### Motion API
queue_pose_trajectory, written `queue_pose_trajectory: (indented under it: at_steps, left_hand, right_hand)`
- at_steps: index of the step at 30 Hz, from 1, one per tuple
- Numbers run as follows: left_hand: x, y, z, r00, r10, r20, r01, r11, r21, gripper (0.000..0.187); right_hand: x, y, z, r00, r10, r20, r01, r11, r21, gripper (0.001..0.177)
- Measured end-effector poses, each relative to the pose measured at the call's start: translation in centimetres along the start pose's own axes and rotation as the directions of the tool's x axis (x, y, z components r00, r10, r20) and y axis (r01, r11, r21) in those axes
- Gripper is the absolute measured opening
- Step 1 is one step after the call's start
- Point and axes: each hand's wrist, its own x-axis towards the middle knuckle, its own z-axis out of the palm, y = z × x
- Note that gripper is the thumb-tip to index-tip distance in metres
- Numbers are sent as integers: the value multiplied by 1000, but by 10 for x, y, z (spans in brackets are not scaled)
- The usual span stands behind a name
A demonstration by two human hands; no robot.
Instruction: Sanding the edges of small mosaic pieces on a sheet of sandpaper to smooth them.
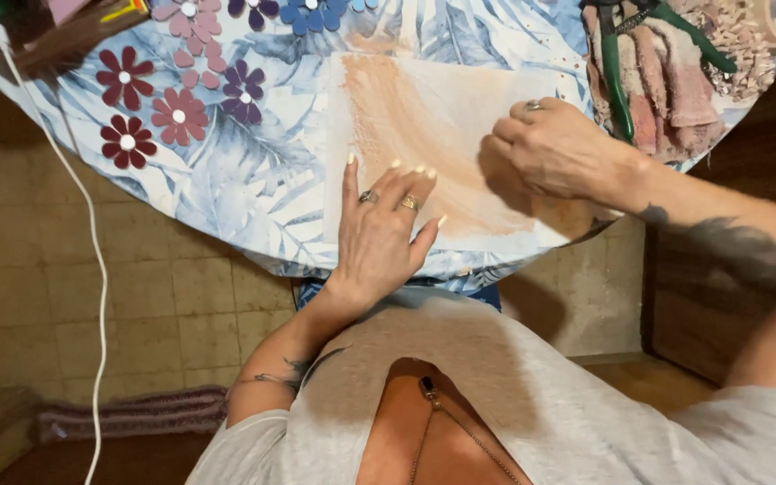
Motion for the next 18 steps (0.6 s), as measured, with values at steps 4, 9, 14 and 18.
queue_pose_trajectory:
  at_steps: [4, 9, 14, 18]
  left_hand:
    - [20, 5, -12, 984, -98, -146, 21, 889, -458, 45]
    - [32, 5, -10, 966, -255, -51, 119, 609, -784, 32]
    - [37, 0, -7, 959, -282, -30, 145, 578, -803, 29]
    - [39, 0, -9, 955, -295, -36, 146, 574, -805, 28]
  right_hand:
    - [34, -27, -23, 854, 513, -83, -232, 519, 823, 21]
    - [57, -45, -18, 721, 692, 43, -195, 143, 970, 23]
    - [63, -44, -23, 701, 711, 53, -195, 119, 974, 22]
    - [63, -43, -25, 715, 695, 75, -172, 70, 983, 28]
